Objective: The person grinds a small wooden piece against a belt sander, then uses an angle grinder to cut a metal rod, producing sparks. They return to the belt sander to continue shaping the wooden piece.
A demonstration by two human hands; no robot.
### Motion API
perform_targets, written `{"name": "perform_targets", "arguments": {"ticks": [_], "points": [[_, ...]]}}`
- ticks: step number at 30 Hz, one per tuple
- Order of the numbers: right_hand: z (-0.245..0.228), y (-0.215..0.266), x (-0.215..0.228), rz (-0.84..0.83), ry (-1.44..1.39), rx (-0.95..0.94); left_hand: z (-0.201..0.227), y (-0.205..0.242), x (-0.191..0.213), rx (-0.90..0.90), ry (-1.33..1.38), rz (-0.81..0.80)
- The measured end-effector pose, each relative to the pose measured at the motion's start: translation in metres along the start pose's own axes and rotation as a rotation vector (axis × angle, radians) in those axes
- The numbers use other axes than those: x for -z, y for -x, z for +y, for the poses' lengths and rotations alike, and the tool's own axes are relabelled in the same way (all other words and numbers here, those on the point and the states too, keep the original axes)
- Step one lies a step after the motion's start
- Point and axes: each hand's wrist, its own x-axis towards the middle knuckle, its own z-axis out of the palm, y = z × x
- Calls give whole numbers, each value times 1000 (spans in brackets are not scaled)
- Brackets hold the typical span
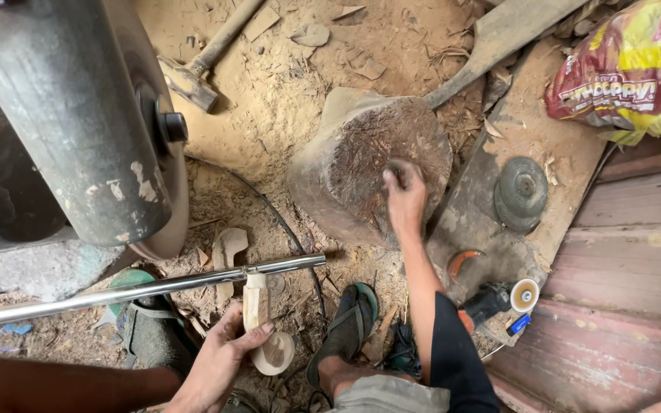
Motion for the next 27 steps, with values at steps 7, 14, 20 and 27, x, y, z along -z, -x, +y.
{"name": "perform_targets", "arguments": {"ticks": [7, 14, 20, 27], "points": [[12, 3, 6, -50, 73, -49, 3, 20, -1, 59, -75, 3], [-60, 33, 68, -325, 179, 200, 25, 64, -3, -92, 65, -165], [-188, 166, 77, -1189, 305, -16, 57, 112, -3, -401, -274, -222], [-211, 256, 15, -881, -465, -274, 61, 134, 29, -788, -628, -259]]}}
